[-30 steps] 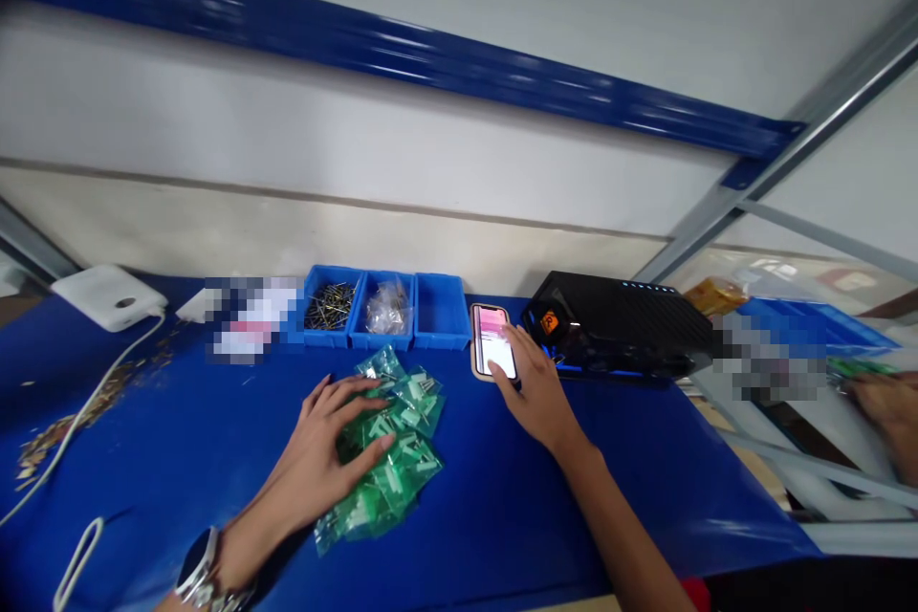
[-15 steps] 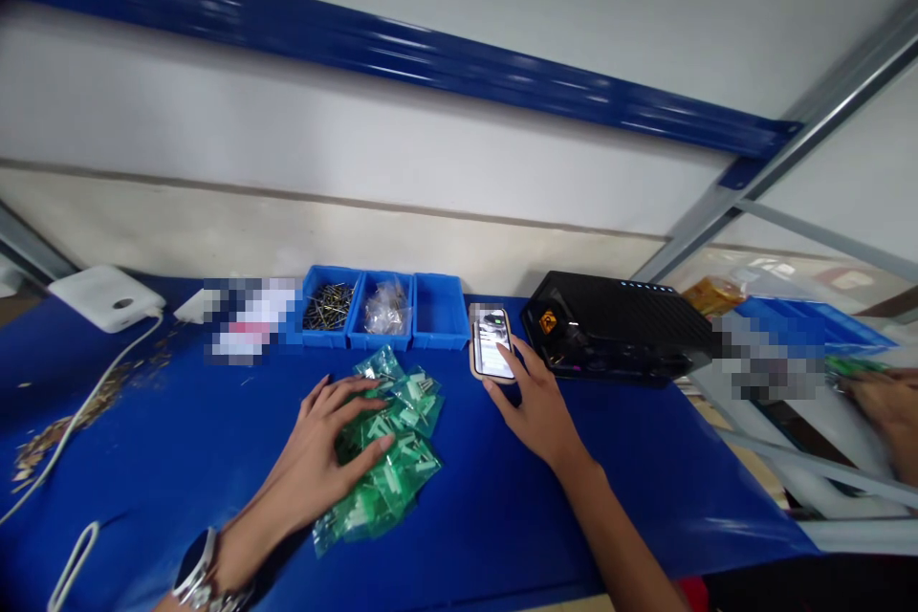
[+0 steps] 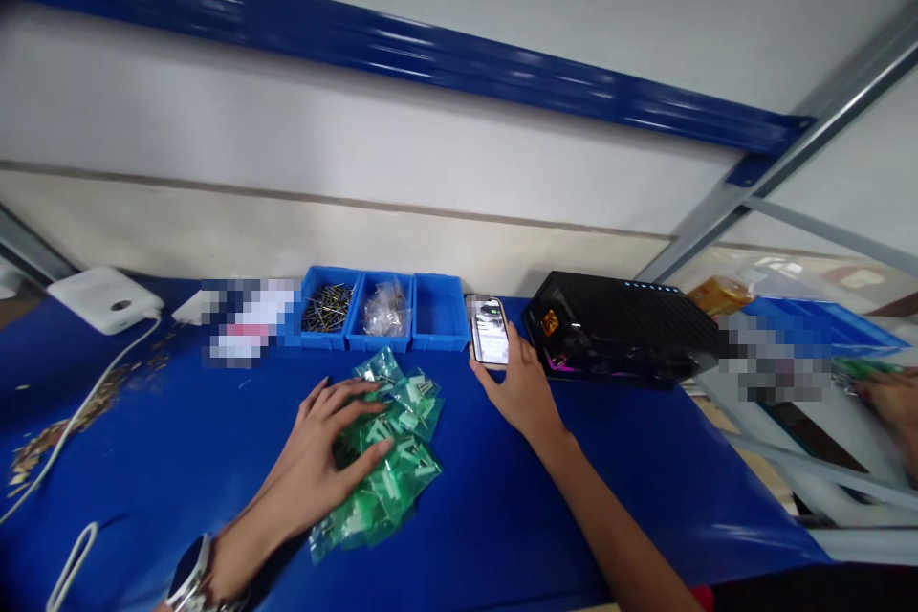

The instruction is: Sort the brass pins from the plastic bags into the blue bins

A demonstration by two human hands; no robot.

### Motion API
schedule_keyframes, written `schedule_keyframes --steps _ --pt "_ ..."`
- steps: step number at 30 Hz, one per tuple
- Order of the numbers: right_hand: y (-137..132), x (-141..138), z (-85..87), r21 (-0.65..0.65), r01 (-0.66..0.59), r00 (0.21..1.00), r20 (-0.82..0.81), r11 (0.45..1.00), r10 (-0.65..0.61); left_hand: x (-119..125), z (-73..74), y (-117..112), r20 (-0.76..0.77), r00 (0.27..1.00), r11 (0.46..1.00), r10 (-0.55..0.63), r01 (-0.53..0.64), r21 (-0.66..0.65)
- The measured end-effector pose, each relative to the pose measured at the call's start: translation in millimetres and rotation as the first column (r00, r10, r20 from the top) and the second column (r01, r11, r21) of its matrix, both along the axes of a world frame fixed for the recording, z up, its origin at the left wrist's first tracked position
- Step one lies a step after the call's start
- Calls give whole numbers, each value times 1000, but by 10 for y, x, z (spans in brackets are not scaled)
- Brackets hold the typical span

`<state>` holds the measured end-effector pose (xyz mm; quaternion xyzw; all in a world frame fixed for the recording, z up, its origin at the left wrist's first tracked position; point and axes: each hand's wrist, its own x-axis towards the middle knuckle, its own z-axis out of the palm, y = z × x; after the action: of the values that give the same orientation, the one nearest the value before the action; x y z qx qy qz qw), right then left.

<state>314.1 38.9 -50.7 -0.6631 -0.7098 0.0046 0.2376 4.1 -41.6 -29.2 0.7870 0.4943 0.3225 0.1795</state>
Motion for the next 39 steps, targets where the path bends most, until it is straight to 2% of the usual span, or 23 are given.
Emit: schedule_keyframes --steps 2,5,8,11,14,18,20,23,25,28,31,33,35,37,39 --pt "-28 -45 86 58 -8 1000 -6 998 9 2 2 -1 -21 1000 1000 -3 3 -30" --pt "-223 -209 272 163 -28 999 -38 986 35 1 -2 3 -37 999 999 -2 0 -49" --pt "-447 -454 421 4 -282 954 -99 959 281 0 1 3 -43 999 999 -7 5 -50" --pt "-483 -671 476 -203 -416 904 -197 886 379 3 13 1 -48 999 999 -8 6 -46" --pt "-327 -785 482 -307 -459 880 -287 834 379 4 20 1 -51 999 999 -8 5 -50" --pt "-157 -831 497 -335 -515 841 -376 789 389 3 23 -1 -58 998 998 -5 1 -55" --pt "-158 -848 493 -299 -522 826 -408 798 388 3 22 -1 -58 998 999 -3 -1 -54" --pt "-208 -879 464 -182 -502 789 -497 846 361 -1 5 11 -58 998 999 4 -7 -49" --pt "-235 -904 443 -150 -512 727 -601 846 333 -11 -18 28 -62 998 999 29 -31 -37" --pt "-260 -942 423 -200 -590 590 -768 782 248 -39 -28 53 -56 994 995 96 -96 3" --pt "-296 -977 415 -245 -642 488 -861 727 141 -61 59 73 62 983 984 174 -176 32" --pt "-326 -998 422 -248 -665 453 -884 705 116 -57 167 104 215 957 981 194 -191 -38" --pt "-351 -1019 435 -236 -681 440 -888 693 130 -42 276 164 365 914 975 178 -114 -190" --pt "-369 -1041 443 -225 -684 431 -892 694 136 -27 355 243 482 864 948 145 18 -318" --pt "-381 -1063 436 -206 -663 398 -911 719 107 -26 387 312 558 826 944 87 111 -312"
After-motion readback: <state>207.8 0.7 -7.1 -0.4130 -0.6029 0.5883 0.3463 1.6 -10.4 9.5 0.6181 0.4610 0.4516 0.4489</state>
